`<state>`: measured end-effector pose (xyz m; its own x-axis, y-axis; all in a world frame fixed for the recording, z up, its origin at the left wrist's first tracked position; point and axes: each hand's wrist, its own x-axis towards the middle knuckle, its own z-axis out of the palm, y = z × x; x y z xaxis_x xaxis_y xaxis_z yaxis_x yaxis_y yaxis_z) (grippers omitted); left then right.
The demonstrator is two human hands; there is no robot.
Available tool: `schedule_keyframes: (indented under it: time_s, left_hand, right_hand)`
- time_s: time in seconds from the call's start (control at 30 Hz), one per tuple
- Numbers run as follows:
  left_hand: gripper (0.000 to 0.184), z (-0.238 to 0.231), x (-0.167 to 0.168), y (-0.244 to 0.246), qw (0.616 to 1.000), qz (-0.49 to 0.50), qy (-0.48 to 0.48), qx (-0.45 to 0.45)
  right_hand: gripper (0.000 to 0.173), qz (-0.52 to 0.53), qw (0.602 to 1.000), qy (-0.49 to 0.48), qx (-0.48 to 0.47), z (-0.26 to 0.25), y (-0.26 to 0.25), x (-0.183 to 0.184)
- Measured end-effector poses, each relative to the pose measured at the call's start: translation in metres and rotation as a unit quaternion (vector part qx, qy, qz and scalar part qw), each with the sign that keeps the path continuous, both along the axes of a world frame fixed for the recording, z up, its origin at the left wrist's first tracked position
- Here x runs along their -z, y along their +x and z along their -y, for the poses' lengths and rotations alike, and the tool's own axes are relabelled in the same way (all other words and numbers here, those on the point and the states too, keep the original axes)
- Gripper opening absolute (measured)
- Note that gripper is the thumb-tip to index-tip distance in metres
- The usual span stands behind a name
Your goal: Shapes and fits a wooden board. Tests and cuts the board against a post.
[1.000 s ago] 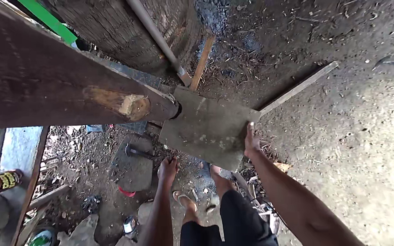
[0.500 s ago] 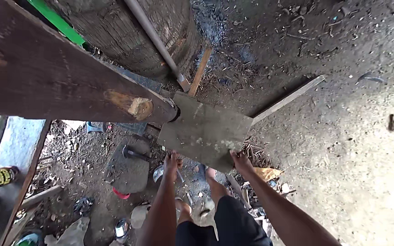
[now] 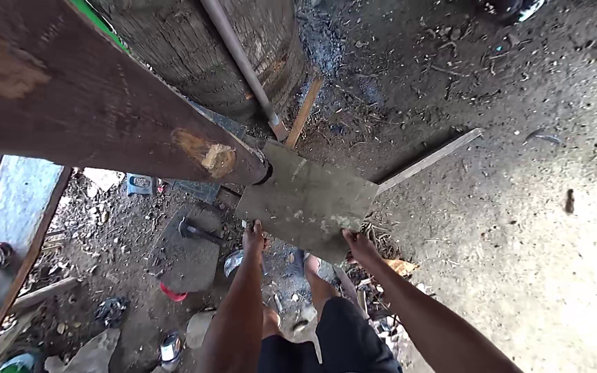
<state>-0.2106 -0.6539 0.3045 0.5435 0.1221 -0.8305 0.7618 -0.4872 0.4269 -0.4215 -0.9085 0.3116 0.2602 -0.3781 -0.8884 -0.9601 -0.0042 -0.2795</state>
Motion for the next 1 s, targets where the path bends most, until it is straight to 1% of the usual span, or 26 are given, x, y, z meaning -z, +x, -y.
schedule_keyframes:
  time_s: [0.07, 0.13, 0.2, 0.27, 0.37, 0.4, 0.47, 0.53, 0.6, 0.63, 0.7, 0.73, 0.83, 0.93, 1.0]
  left_hand:
    - [0.046, -0.006, -0.008, 0.001, 0.998, -0.001, 0.027, 0.047]
    - [0.042, -0.016, -0.016, -0.001, 0.997, 0.009, 0.034, 0.073]
    - [0.039, -0.026, -0.023, -0.009, 0.998, 0.024, 0.005, 0.063]
    - [0.039, -0.039, -0.029, -0.021, 0.998, 0.019, -0.017, 0.055]
    - [0.041, -0.065, -0.031, -0.04, 0.997, 0.001, 0.007, 0.076]
    - [0.041, -0.075, -0.032, -0.047, 0.996, -0.005, 0.018, 0.088]
    - [0.042, -0.098, -0.035, -0.06, 0.993, -0.019, 0.036, 0.107]
    - [0.042, -0.124, -0.035, -0.075, 0.991, -0.033, 0.055, 0.12]
    - [0.042, -0.146, -0.036, -0.087, 0.989, -0.05, 0.074, 0.121]
    - [0.042, -0.153, -0.037, -0.092, 0.988, -0.056, 0.084, 0.117]
    - [0.042, -0.162, -0.037, -0.102, 0.989, -0.063, 0.087, 0.097]
    - [0.042, -0.164, -0.038, -0.105, 0.991, -0.064, 0.085, 0.087]
    - [0.039, -0.153, -0.036, -0.104, 0.993, -0.057, 0.073, 0.072]
    - [0.038, -0.13, -0.038, -0.101, 0.994, -0.047, 0.041, 0.087]
    - [0.034, -0.112, -0.041, -0.092, 0.989, -0.032, 0.033, 0.143]
  right_hand:
    - [0.07, 0.001, 1.0, 0.01, 0.018, 0.001, -0.004, -0.002]
    - [0.065, 0.025, 0.997, 0.028, 0.067, 0.0, -0.013, -0.004]
    - [0.059, 0.056, 0.989, 0.053, 0.128, -0.003, -0.029, -0.004]
    - [0.059, 0.062, 0.982, 0.066, 0.165, -0.006, -0.046, -0.002]
    - [0.063, 0.047, 0.973, 0.068, 0.216, -0.008, -0.075, 0.007]
    - [0.064, 0.046, 0.964, 0.07, 0.252, -0.007, -0.082, 0.009]
    - [0.067, 0.062, 0.934, 0.081, 0.343, -0.005, -0.09, 0.014]
    - [0.072, 0.106, 0.894, 0.101, 0.423, -0.002, -0.08, 0.019]
    - [0.071, 0.144, 0.858, 0.103, 0.481, -0.002, -0.039, 0.022]
    - [0.073, 0.137, 0.859, 0.079, 0.487, -0.006, -0.011, 0.019]
    - [0.081, 0.094, 0.883, -0.005, 0.46, -0.016, 0.027, 0.015]
    - [0.08, 0.085, 0.892, -0.03, 0.443, -0.02, 0.031, 0.017]
    - [0.08, 0.085, 0.923, -0.015, 0.375, -0.016, 0.02, 0.026]
    - [0.081, 0.056, 0.965, -0.015, 0.258, -0.002, 0.011, 0.024]
    - [0.071, 0.026, 0.987, -0.061, 0.149, 0.011, 0.01, 0.016]
